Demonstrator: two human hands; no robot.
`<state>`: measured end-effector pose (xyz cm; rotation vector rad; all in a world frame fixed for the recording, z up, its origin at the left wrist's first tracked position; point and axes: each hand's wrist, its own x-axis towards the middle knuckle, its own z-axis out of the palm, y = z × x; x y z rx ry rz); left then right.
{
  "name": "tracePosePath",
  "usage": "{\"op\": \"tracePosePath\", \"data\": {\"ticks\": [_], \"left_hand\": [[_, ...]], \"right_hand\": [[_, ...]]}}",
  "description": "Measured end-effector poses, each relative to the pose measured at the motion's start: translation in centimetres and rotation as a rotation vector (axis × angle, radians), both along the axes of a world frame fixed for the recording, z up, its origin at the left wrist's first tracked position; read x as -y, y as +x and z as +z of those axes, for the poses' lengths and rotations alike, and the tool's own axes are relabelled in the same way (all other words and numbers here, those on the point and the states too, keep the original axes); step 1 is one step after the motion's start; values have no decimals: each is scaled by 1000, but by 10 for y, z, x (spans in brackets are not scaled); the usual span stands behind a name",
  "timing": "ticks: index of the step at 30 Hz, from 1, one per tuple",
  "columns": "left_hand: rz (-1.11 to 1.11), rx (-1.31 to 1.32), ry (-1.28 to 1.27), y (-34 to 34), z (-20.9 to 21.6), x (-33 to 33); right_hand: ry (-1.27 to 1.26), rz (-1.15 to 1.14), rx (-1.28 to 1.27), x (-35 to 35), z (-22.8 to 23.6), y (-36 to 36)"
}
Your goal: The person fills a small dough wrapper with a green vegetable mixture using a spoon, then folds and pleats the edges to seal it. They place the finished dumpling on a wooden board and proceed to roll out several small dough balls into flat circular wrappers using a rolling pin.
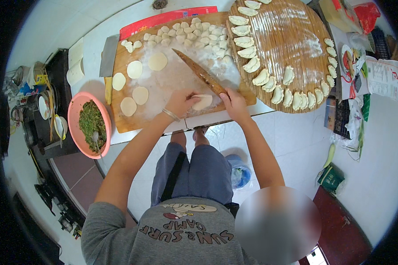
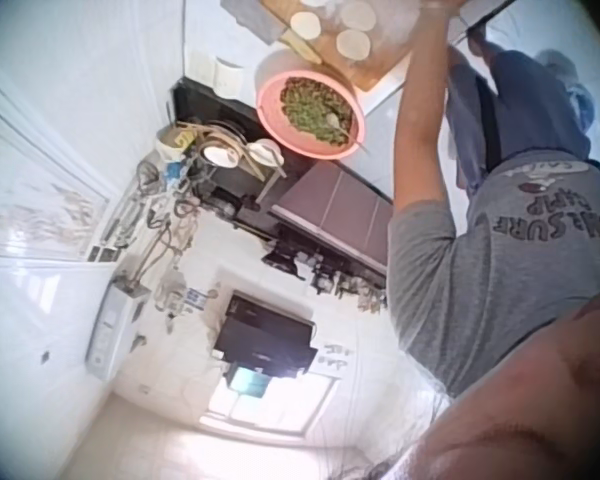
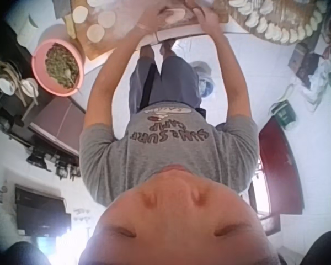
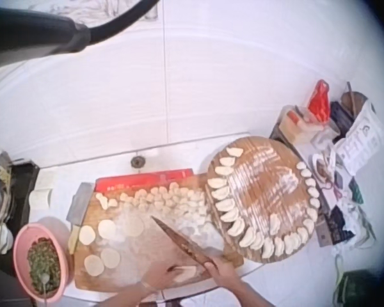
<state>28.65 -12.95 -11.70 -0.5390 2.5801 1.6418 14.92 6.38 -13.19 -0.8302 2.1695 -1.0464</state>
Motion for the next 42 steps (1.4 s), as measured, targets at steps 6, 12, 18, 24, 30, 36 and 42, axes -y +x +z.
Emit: {"op": "tracePosePath", "data": {"ticks": [6, 12, 18, 24, 30, 36, 42], "left_hand": [[216, -153, -636, 43, -22, 17], [199, 95, -795, 67, -45, 5], [248, 102, -811, 38, -35, 23], [191, 54, -752, 100, -50, -23], [322, -6, -887, 13, -36, 40], [668, -202, -225, 11, -8, -16], [654, -226, 990, -14, -18, -31]], "right_hand": [[100, 178, -385, -12, 2, -5], [56, 502, -798, 30, -3, -8], [128, 320, -844, 53, -3, -15], [90, 486, -803, 7, -4, 16], [92, 417, -633, 45, -4, -16], [-121, 124, -103, 25, 3, -5], [-102, -17, 128, 13, 11, 18]]}}
